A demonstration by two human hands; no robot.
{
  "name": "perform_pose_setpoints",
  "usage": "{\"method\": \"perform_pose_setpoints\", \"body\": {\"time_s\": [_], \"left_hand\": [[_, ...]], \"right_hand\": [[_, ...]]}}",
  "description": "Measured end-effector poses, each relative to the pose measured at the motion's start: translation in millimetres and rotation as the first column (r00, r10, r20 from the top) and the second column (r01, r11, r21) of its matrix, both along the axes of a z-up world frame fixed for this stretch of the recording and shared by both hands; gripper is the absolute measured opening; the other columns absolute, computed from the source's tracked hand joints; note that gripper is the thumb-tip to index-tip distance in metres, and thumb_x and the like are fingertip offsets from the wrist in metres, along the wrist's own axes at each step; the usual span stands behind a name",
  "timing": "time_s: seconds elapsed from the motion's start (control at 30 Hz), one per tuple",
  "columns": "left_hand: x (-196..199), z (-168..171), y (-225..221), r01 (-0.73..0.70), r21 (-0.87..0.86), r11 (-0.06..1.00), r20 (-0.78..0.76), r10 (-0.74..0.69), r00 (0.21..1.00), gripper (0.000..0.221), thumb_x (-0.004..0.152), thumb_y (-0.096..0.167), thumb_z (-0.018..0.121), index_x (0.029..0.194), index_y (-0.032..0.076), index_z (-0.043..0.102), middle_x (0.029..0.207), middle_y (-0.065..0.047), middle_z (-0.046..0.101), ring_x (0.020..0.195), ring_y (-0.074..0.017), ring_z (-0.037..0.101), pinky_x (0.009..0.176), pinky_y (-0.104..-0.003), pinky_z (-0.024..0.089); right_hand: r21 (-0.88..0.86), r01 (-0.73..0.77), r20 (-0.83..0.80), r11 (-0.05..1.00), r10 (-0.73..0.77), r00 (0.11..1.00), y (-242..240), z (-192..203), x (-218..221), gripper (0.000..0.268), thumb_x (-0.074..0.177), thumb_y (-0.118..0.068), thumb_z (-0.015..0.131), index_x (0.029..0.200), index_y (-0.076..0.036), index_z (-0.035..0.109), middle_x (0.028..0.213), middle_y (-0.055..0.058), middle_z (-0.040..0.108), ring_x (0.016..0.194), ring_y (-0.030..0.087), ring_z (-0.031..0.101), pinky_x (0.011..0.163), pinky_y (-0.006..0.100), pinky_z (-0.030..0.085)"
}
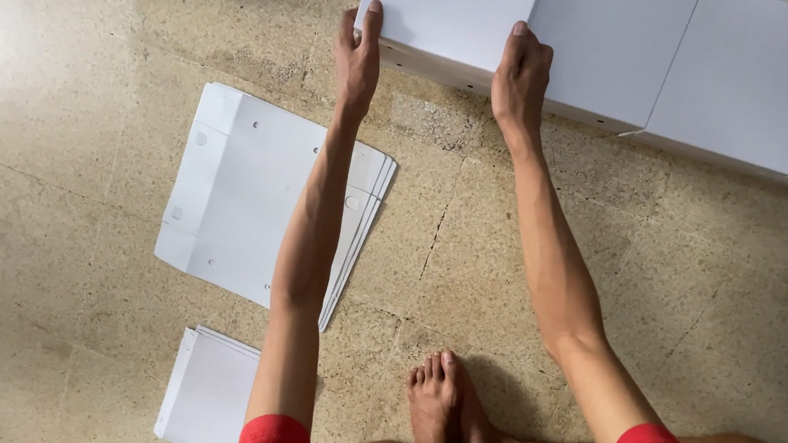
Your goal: Assembling cardboard boxes by folding flat pre-scored sheets and interlocking the flaps.
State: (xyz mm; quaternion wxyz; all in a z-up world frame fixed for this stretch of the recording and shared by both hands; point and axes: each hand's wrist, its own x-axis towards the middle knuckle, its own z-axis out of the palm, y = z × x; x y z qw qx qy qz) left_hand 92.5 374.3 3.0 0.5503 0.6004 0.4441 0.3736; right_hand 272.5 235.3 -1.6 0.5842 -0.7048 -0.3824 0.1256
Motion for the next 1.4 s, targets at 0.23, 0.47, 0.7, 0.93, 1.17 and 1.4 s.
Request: {"method": "perform_pose_setpoints", "body": {"time_s": [0.23, 0.47, 0.7, 0.93, 1.17, 1.4], "left_hand": [[2, -2, 2, 0.011, -0.059, 0.998, 0.016, -0.01, 1.0, 0.069, 0.083, 0.07, 0.048, 0.117, 0.009, 0.052, 0.09, -0.009, 0.066, 0.078, -0.0188, 0.064, 0.062, -0.033, 0.054], [2, 17, -5, -0.011, -0.123, 0.992, -0.039, 0.006, 0.999, 0.085, 0.075, 0.077, 0.044, 0.124, 0.008, 0.052, 0.092, -0.008, 0.066, 0.082, -0.0189, 0.065, 0.067, -0.035, 0.058], [2, 13, -11, -0.01, -0.117, 0.993, -0.042, 0.005, 0.999, 0.105, 0.069, 0.081, 0.051, 0.137, 0.002, 0.04, 0.102, -0.015, 0.065, 0.092, -0.0231, 0.066, 0.077, -0.043, 0.058], [7, -7, -9, -0.074, -0.023, 0.997, -0.108, 0.071, 0.992, 0.101, 0.072, 0.085, 0.045, 0.133, 0.004, 0.046, 0.079, 0.001, 0.031, 0.068, -0.0105, 0.035, 0.062, -0.028, 0.033], [7, -7, -16, -0.054, 0.025, 0.998, -0.001, 0.054, 0.999, 0.073, 0.08, 0.074, 0.051, 0.116, 0.011, 0.054, 0.079, -0.001, 0.046, 0.071, -0.0137, 0.045, 0.064, -0.031, 0.043], [6, 1, -19, -0.051, 0.01, 0.999, 0.005, 0.051, 0.999, 0.071, 0.081, 0.072, 0.051, 0.118, 0.011, 0.053, 0.086, -0.005, 0.055, 0.076, -0.015, 0.054, 0.064, -0.031, 0.051]], "right_hand": [[-0.036, -0.006, -0.024, 0.999, 0.005, 1.0, -2, 3, 2, 0.048, 0.11, -0.038, 0.032, 0.069, -0.014, 0.038, 0.057, -0.004, 0.03, 0.05, 0.009, 0.024, 0.05, 0.029, 0.024], [-0.096, -0.03, -0.057, 0.995, 0.025, 0.998, -2, -1, 9, 0.05, 0.111, -0.041, 0.032, 0.069, -0.015, 0.039, 0.056, -0.005, 0.031, 0.047, 0.008, 0.026, 0.047, 0.027, 0.025], [-0.146, -0.126, -0.13, 0.981, 0.107, 0.986, -11, 5, 18, 0.049, 0.109, -0.047, 0.028, 0.07, -0.018, 0.035, 0.059, -0.007, 0.029, 0.051, 0.008, 0.026, 0.051, 0.029, 0.025], [-0.143, -0.103, -0.118, 0.984, 0.087, 0.989, -12, 17, 13, 0.047, 0.11, -0.044, 0.031, 0.072, -0.017, 0.033, 0.061, -0.007, 0.027, 0.054, 0.008, 0.025, 0.052, 0.028, 0.024], [-0.184, -0.04, -0.114, 0.982, 0.019, 0.993, -8, 15, 16, 0.047, 0.108, -0.048, 0.028, 0.073, -0.018, 0.035, 0.061, -0.007, 0.028, 0.053, 0.008, 0.026, 0.051, 0.028, 0.025], [-0.188, -0.028, -0.104, 0.982, 0.009, 0.994, -9, 12, 15, 0.045, 0.109, -0.043, 0.029, 0.074, -0.017, 0.036, 0.062, -0.007, 0.03, 0.054, 0.009, 0.028, 0.052, 0.029, 0.026]]}}
